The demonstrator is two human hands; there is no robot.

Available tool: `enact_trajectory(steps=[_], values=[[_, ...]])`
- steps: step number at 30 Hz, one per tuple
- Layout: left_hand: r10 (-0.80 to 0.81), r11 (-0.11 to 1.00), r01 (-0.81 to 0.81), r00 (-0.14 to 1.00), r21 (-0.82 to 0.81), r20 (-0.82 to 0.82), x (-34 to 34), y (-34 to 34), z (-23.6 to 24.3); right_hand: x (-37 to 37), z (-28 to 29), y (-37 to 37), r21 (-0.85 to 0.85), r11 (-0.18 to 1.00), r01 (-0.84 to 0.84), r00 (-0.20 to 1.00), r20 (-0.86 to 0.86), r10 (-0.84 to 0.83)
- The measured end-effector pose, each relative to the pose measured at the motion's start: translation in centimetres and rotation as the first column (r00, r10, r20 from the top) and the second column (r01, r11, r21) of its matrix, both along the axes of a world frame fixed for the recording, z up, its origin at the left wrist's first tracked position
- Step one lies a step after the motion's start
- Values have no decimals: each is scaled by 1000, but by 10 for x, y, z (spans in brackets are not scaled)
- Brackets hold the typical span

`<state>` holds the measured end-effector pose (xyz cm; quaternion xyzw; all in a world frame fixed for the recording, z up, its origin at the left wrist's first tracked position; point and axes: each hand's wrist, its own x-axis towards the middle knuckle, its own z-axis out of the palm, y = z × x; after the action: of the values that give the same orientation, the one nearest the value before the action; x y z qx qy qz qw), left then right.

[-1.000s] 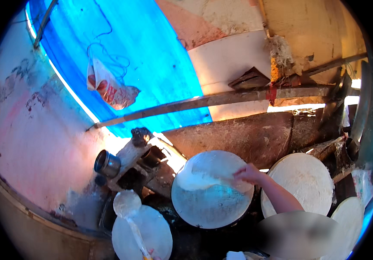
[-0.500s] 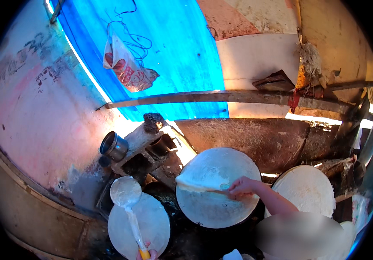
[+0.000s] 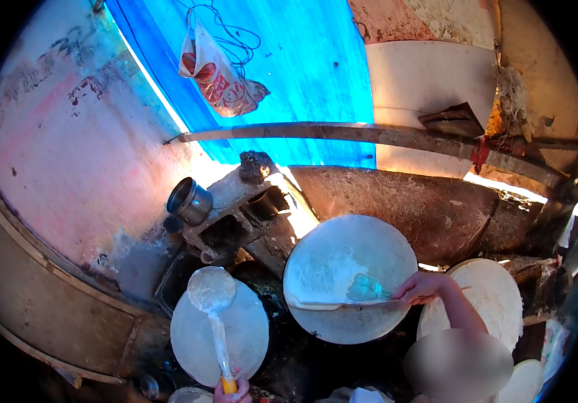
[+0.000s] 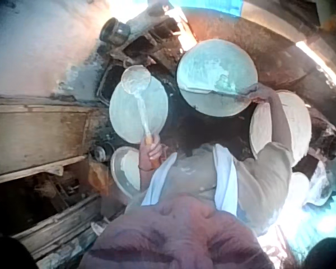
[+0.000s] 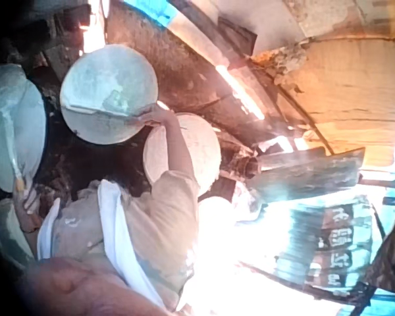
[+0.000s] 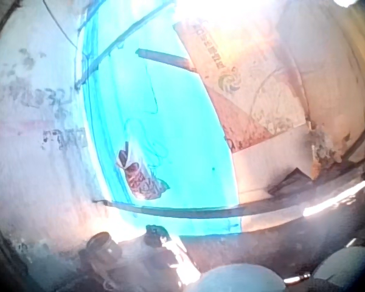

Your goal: The person prepares thin crepes by pouring batter from a ladle onto multiple hot circular griddles, spreading the batter into thin layers with a wooden stick, and flipping the cooked crepes by hand.

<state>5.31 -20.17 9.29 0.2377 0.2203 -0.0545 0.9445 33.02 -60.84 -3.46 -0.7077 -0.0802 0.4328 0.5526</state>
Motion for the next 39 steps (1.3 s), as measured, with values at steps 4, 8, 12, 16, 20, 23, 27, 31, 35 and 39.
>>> enact_trajectory(steps=[4, 8, 12, 16, 20, 23, 27, 31, 35, 39], values=[[-55, 998, 57, 996, -35, 67, 20, -5, -6, 32, 6, 49, -24, 911, 411, 909, 85, -408], [-91, 994, 95, 994, -62, 60, 24, -14, -12, 16, -9, 51, -143, 989, -24, 984, 173, 48], [-66, 995, 62, 997, -81, -43, -1, -9, -20, -30, 30, -29, -111, 993, -46, 996, -76, 37], [-89, 993, 82, 992, -79, -85, 5, -16, -15, -35, 5, -52, -12, 815, 580, 815, 7, -580], [-181, 969, 160, 978, -186, -104, 4, -9, -24, -57, -4, 29, -90, 925, 370, 928, 88, -363], [-192, 963, 170, 977, -208, -89, -20, 6, -25, -98, -14, 64, -48, 948, 314, 949, 42, -313], [-226, 913, 221, 974, -342, 25, -53, 38, -22, -146, -9, 166, 109, 895, 432, 898, 44, -439], [-167, 931, 190, 981, -312, 99, -78, 50, -13, -175, -50, 303, 304, 631, 714, 683, -102, -723], [-163, 936, 195, 978, -293, 130, -108, 78, -14, -216, -69, 337, 106, 484, 869, 494, -259, -830], [-131, 936, 173, 980, -307, 152, -139, 123, -55, -275, -53, 270, 26, 498, 866, 488, -253, -835]])
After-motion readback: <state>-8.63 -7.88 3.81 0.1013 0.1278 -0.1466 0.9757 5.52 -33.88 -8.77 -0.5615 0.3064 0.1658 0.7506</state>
